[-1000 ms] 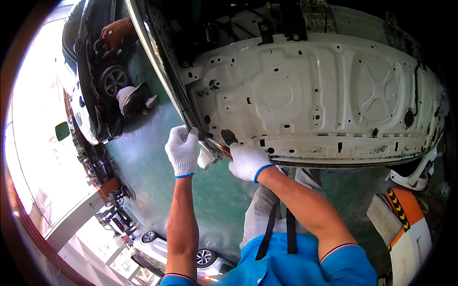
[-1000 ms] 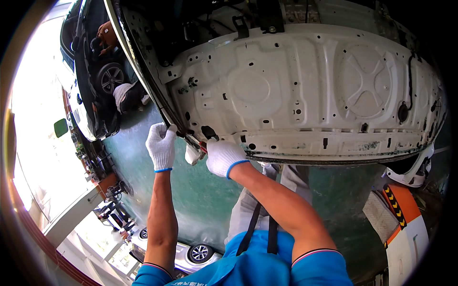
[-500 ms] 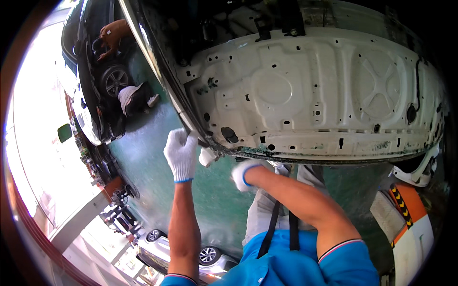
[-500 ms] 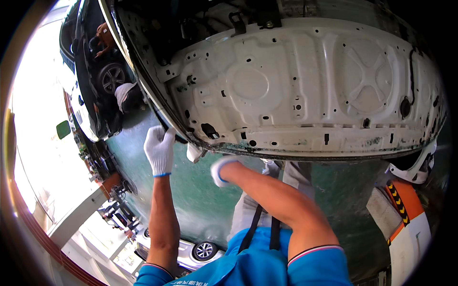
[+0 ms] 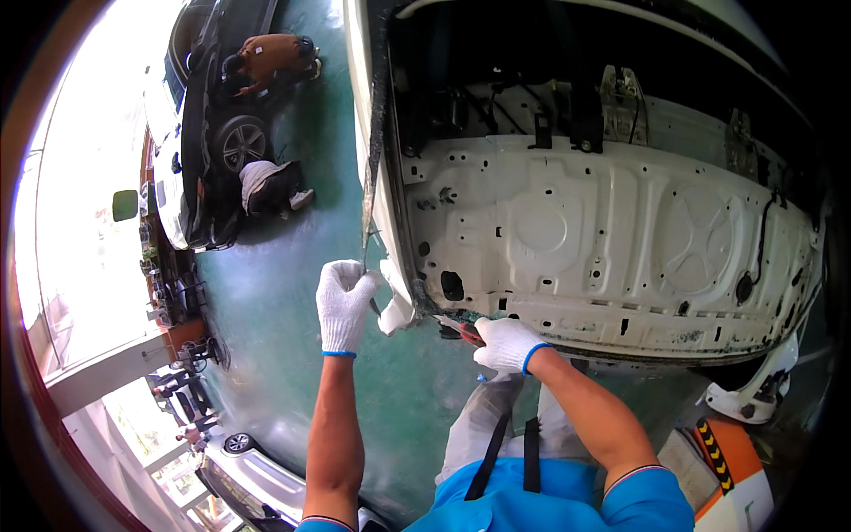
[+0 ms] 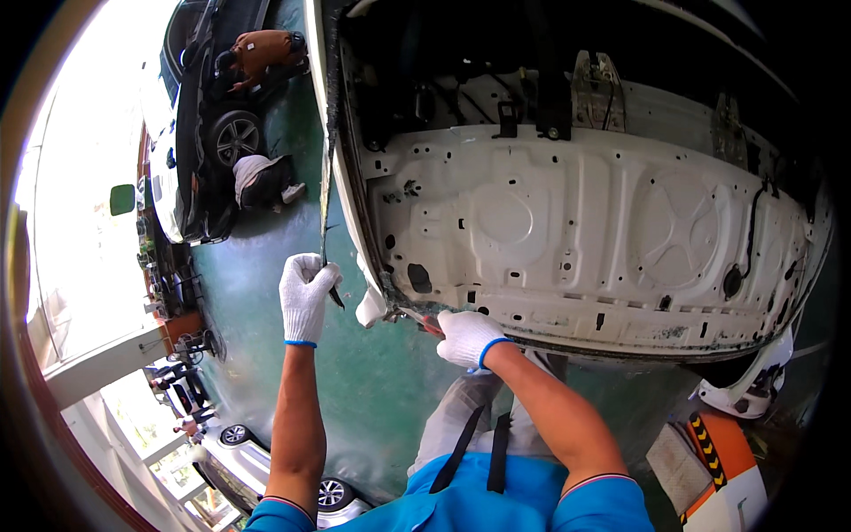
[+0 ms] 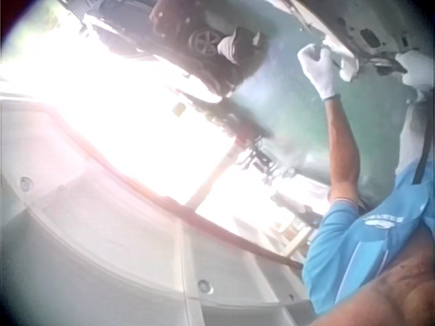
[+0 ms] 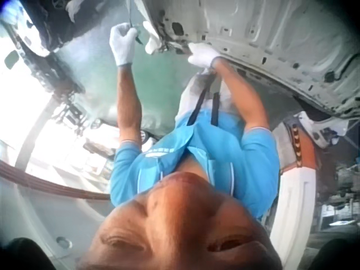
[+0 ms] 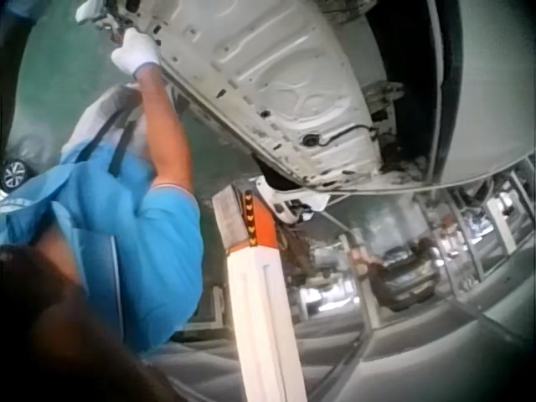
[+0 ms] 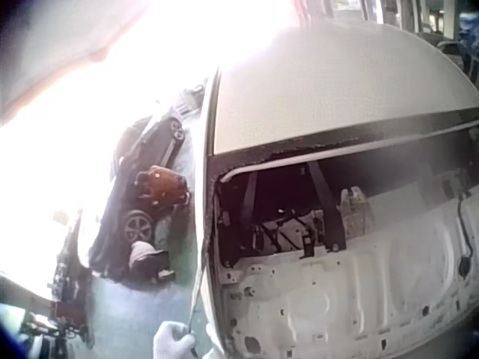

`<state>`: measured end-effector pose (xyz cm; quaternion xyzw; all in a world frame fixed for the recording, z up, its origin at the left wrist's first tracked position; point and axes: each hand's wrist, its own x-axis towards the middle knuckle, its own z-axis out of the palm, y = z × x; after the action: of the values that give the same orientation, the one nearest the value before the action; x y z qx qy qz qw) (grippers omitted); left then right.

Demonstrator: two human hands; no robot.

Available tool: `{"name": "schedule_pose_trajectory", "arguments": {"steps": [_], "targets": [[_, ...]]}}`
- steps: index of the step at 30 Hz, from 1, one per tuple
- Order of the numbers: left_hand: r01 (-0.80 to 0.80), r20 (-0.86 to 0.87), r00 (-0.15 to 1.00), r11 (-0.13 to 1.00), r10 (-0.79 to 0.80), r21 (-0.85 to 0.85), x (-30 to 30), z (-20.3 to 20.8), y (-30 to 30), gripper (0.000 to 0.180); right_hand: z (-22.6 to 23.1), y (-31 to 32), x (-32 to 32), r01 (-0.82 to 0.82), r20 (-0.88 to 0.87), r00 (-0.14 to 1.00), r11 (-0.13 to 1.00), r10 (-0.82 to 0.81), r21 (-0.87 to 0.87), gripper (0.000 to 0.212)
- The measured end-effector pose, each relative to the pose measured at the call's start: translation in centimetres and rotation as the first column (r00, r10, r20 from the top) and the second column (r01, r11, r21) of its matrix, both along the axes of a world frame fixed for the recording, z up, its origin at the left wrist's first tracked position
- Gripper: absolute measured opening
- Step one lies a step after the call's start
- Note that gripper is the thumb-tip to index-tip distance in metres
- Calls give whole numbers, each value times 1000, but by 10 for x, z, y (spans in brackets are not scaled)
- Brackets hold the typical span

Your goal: The person puts on white gloves and retrieves a utility knife from a tool chest. They then walk to a white car with a damaged hood and use the knife to pry and remove a black rubber seal from the hood's edge. The person continues to peel the seal away from the hood frame.

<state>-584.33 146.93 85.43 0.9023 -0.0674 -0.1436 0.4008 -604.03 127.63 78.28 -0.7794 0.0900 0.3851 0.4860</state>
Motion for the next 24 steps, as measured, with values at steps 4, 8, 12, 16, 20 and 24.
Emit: {"name": "schedule_pose_trajectory", "arguments": {"steps": [4, 8, 12, 16, 20, 24], "targets": [[100, -60, 993, 995, -100, -4, 8, 16, -3, 43, -12, -5, -5, 84, 30, 996, 996, -84, -13, 39], [185, -239, 958, 979, -160, 85, 15, 49, -17, 45, -3, -15, -5, 82, 21, 997, 996, -81, -41, 43], [214, -399, 901, 974, -168, 74, 25, 55, -18, 46, 9, -17, -6, 62, -49, 997, 994, -66, -87, 47], [214, -343, 923, 973, -171, 90, 28, 43, -13, 50, 0, -16, -16, 113, -99, 988, 992, -119, -62, 47], [273, -178, 952, 955, -250, 115, 31, 24, -5, 46, 3, -15, -16, 343, -212, 928, 925, -306, 166, 42], [286, -245, 938, 946, -244, 151, 36, 28, -9, 43, 2, -14, -19, 599, -372, 798, 689, -474, 408, 27]]}}
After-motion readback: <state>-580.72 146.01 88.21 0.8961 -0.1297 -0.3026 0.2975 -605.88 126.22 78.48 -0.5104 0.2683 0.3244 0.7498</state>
